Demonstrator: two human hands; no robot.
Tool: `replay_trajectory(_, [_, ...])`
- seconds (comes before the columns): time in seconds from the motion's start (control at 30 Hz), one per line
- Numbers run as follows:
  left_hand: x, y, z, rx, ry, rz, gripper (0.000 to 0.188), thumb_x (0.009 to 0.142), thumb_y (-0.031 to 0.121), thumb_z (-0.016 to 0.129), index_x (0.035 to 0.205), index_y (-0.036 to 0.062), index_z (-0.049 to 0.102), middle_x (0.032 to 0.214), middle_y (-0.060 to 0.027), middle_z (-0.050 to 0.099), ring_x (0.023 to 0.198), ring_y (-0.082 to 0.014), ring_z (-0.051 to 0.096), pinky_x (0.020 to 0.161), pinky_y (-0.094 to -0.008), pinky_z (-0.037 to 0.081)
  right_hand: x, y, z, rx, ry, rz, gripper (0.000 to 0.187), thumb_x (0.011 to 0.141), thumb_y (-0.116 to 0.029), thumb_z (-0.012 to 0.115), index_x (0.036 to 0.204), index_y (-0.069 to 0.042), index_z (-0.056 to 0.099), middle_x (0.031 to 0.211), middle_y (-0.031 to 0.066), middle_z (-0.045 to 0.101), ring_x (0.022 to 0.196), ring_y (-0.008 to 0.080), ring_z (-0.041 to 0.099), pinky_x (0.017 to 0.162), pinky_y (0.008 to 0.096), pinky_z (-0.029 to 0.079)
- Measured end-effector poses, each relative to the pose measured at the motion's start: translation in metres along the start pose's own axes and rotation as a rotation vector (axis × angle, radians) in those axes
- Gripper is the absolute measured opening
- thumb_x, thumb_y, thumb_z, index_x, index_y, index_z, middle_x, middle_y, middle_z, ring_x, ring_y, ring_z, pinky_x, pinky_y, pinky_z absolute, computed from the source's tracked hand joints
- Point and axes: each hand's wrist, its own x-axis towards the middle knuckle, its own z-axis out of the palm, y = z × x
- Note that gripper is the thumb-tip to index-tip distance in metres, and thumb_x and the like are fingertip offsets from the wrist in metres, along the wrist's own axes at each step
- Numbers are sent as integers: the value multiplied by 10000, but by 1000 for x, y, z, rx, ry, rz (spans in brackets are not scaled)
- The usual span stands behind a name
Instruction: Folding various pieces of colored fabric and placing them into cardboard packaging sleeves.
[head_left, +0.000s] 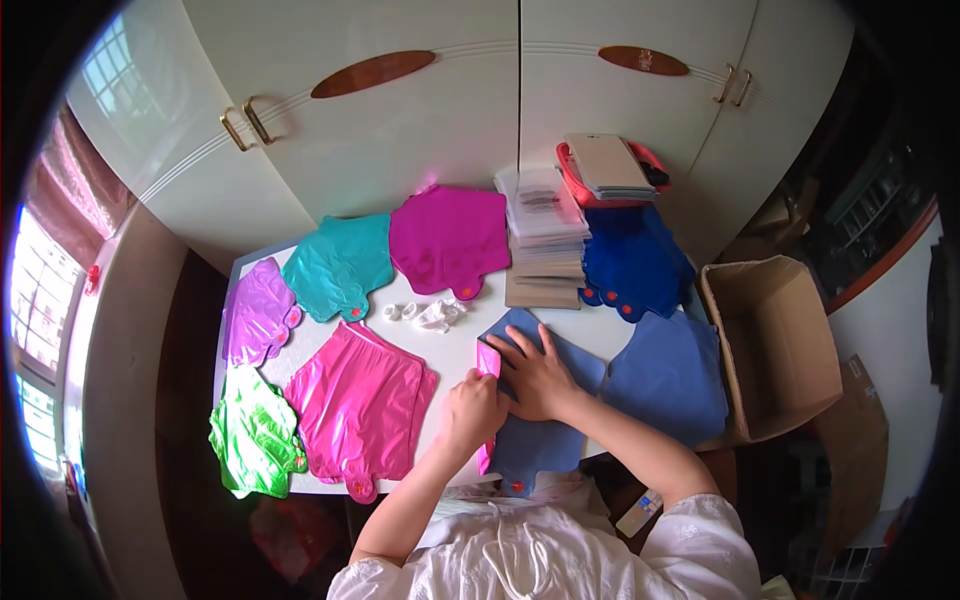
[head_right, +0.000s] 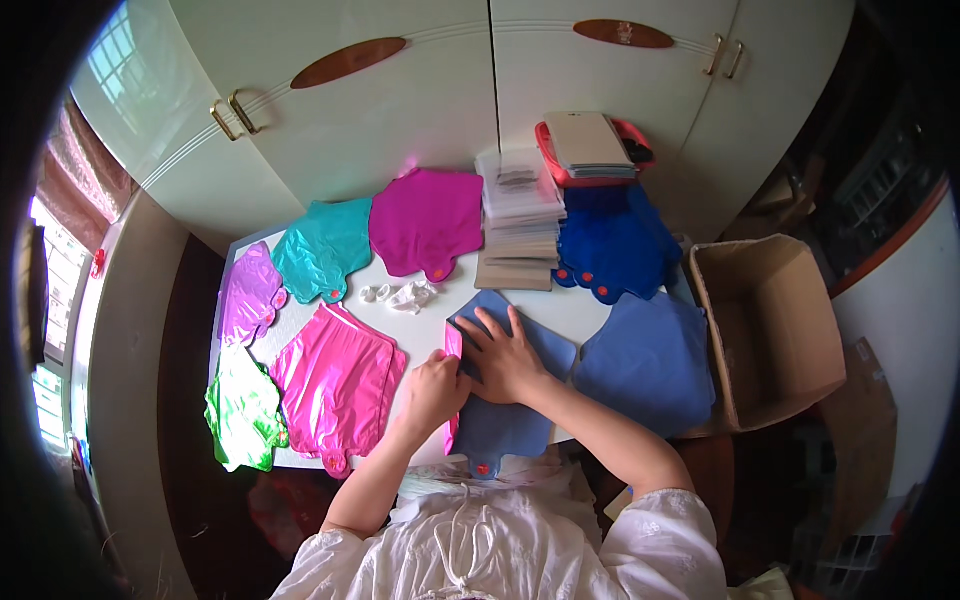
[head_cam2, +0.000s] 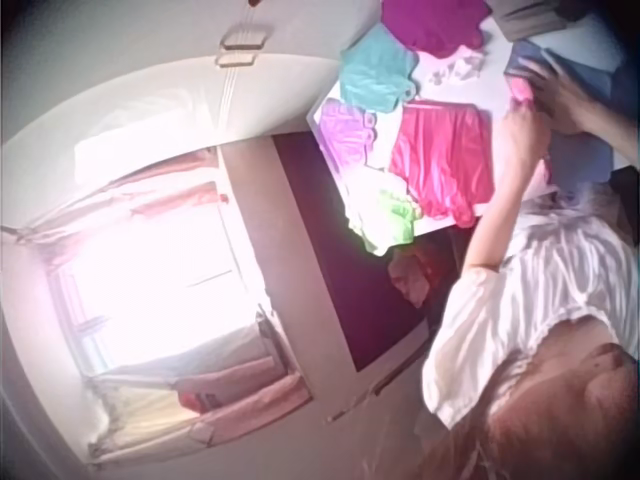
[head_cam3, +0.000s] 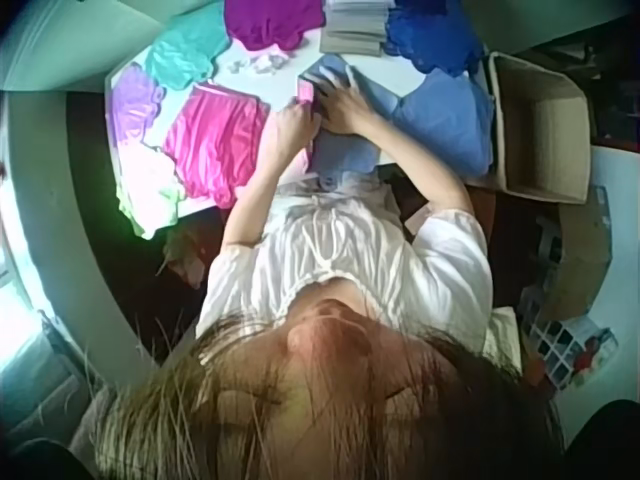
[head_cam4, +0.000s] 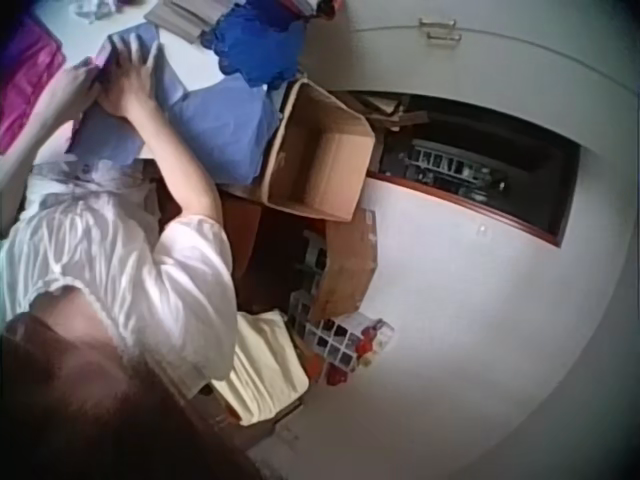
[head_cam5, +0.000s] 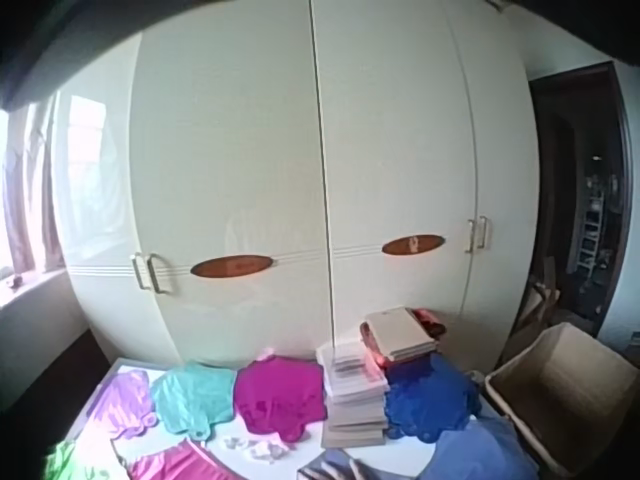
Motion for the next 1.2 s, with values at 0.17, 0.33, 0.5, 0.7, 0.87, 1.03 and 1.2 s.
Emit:
replay_trajectory(0.17, [2,4,8,-56,90,88,172,746,128,569,743,-40,606,883,-230,566,760,-386,611,721,-471,516,0,2,2,43,21,3,588,796,-358,558,1328,-111,512,1492,103,318,1409,314,224,1092,659,139])
replay_trajectory(0.33, [2,1,16,-115,112,86,158,728,119,581,720,-39,589,864,-220,569,745,-377,609,702,-464,520,-1,4,5,33,16,-10,579,789,-323,554,1317,-88,513,1487,102,330,1404,319,236,1099,644,150])
replay_trajectory(0.5, [2,-1,16,-174,101,87,165,742,110,560,730,-52,594,867,-241,554,739,-398,601,716,-476,515,0,2,3,63,51,-14,509,801,-286,553,1245,-37,546,1451,112,371,1388,297,275,1118,591,177])
replay_trajectory(0.7, [5,-6,23,-217,141,99,174,747,124,578,747,-50,590,838,-234,565,735,-393,604,694,-472,521,-3,18,21,388,308,1,341,853,-250,569,1083,2,585,1225,152,532,1210,308,475,1076,466,320])
replay_trajectory(0.87, [5,-5,14,-224,84,129,198,749,161,635,799,-29,609,861,-216,583,758,-375,607,689,-443,524,-3,10,7,437,427,10,210,853,-167,584,927,29,585,1058,175,567,1058,337,529,962,421,415])
replay_trajectory(1.03, [6,-19,0,-421,-40,173,197,764,119,653,932,17,667,952,-167,599,829,-335,616,710,-412,527,-3,16,19,423,467,42,117,807,-86,593,809,23,550,956,173,539,953,344,524,877,425,432])
replay_trajectory(1.2, [12,-45,-17,-171,-55,359,384,805,195,653,1171,91,606,1226,-117,556,1164,-347,503,934,-432,459,-2,12,14,387,471,48,69,779,-39,581,774,16,540,929,166,516,933,344,504,856,418,430])
